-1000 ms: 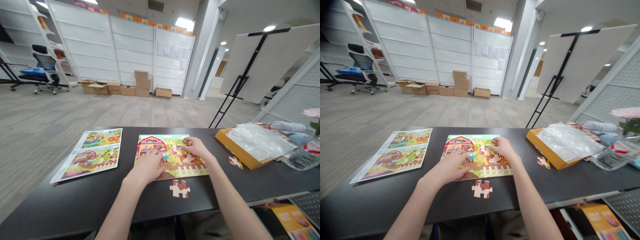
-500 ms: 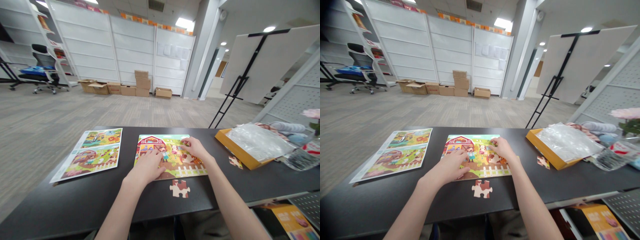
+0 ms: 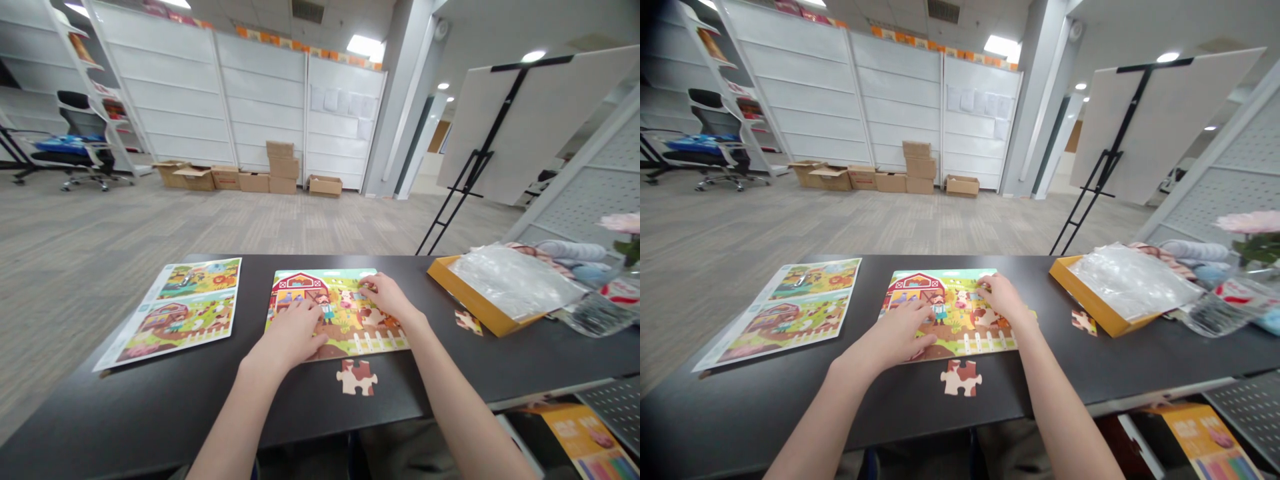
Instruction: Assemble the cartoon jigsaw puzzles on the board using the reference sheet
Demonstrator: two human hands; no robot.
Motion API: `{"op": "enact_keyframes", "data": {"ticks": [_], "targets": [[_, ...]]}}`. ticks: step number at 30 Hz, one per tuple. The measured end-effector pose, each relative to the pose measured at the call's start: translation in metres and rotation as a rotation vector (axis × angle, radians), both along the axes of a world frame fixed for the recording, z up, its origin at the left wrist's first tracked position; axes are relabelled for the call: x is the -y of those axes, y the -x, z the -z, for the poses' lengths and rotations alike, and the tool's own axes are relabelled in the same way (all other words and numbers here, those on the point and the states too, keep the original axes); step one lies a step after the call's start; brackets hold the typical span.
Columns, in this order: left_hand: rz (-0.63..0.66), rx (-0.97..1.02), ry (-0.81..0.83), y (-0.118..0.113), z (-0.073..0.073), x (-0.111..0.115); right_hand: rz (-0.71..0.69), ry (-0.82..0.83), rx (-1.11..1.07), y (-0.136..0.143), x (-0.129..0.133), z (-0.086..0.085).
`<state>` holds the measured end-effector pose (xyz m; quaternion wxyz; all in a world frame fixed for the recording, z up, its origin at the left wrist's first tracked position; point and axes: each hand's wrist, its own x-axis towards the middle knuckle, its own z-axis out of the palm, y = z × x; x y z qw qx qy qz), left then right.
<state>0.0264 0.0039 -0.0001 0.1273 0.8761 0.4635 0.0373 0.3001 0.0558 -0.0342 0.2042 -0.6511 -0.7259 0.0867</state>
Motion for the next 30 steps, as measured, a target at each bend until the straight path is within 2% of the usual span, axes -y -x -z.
{"op": "enact_keyframes", "data": {"ticks": [4,7,10,14,17,19,22,26,30], "targets": [[-0.001,-0.001,0.004,0.000,0.000,0.000,0.028,-0.096,-0.053,-0.008,0.003,-0.008],[0.004,-0.002,0.002,0.001,0.001,0.000,0.165,-0.233,-0.161,-0.027,0.010,-0.018],[0.005,-0.010,-0.002,0.000,0.001,-0.001,0.273,-0.288,-0.182,-0.053,0.026,-0.031],[0.035,0.053,-0.046,-0.005,-0.007,-0.001,0.312,-0.315,-0.142,-0.074,0.053,-0.049],[0.147,0.196,-0.008,-0.013,-0.018,0.009,0.302,-0.360,-0.163,-0.074,0.067,-0.060],[0.184,0.217,0.131,-0.020,-0.024,0.021,0.280,-0.380,-0.187,-0.070,0.071,-0.063],[0.167,0.098,0.238,-0.029,-0.027,0.042,0.243,-0.366,-0.216,-0.065,0.071,-0.063],[0.135,-0.061,0.246,-0.038,-0.029,0.061,0.225,-0.358,-0.234,-0.063,0.069,-0.062],[0.131,-0.099,0.235,-0.042,-0.031,0.070,0.239,-0.366,-0.265,-0.059,0.067,-0.065]]}}
